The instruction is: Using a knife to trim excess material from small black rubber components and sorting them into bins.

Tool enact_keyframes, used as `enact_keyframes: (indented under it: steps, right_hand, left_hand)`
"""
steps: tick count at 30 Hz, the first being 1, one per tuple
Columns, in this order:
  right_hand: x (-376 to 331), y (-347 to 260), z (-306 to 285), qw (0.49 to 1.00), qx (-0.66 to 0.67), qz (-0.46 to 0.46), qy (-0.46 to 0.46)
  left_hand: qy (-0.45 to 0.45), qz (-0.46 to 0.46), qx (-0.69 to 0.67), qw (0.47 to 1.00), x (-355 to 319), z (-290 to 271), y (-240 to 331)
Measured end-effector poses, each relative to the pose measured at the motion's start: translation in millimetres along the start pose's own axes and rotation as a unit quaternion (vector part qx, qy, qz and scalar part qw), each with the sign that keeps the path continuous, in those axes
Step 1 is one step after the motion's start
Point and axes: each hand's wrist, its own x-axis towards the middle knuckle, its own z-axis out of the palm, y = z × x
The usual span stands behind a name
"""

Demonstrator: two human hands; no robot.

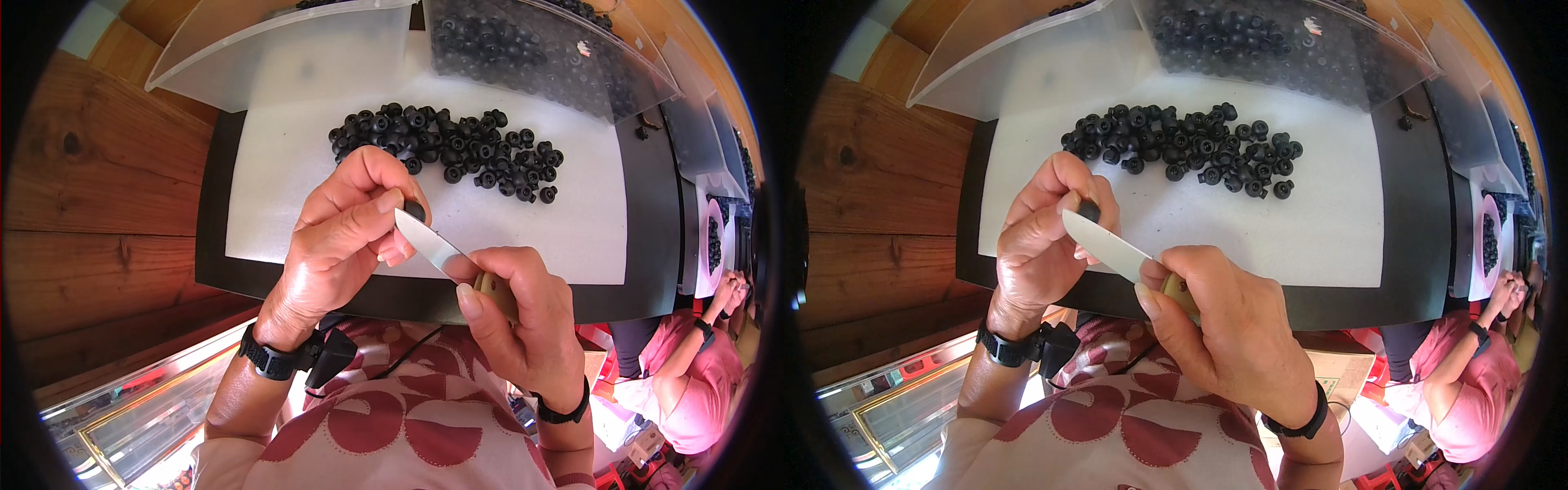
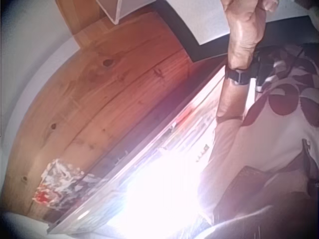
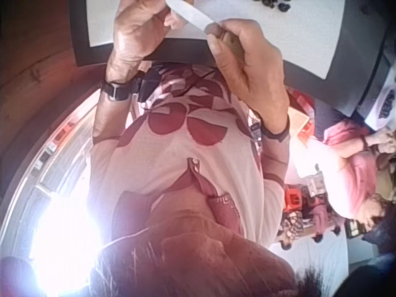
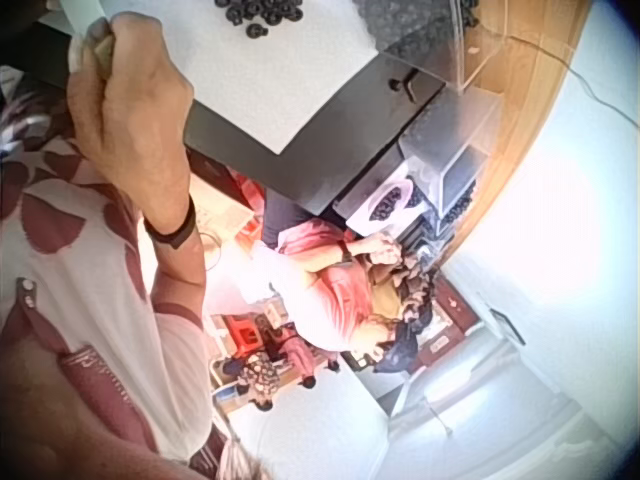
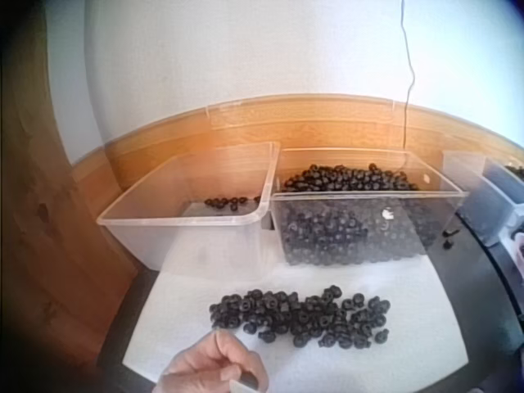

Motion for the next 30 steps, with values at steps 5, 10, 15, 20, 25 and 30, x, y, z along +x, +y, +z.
enact_keyframes:
  steps: [5,10,15,20,25,30]
  right_hand:
    - [0,1,1,1.0,-0.006,-0.01,-0.002]
    - [2,2,3,1.0,-0.002,-0.003,0.022]
    - [3,2,2,0.992,0.089,0.05,0.067]
    - [22,4,6,0.974,0.212,0.08,0.032]
    - [40,-2,13,0.966,0.25,0.06,0.019]
    - [42,-5,14,0.935,0.334,0.118,0.032]
  left_hand:
    - [0.003,0.007,0.003,1.0,-2,-2,-1]
    - [-0.007,0.007,0.009,1.0,-3,5,-2]
    - [-0.019,-0.013,-0.03,0.999,-4,4,0]
    - [-0.083,-0.03,-0.108,0.99,-2,3,-2]
    - [-0.044,-0.064,-0.082,0.994,-5,9,6]
    - [-0.073,-0.074,-0.102,0.989,-2,2,3]
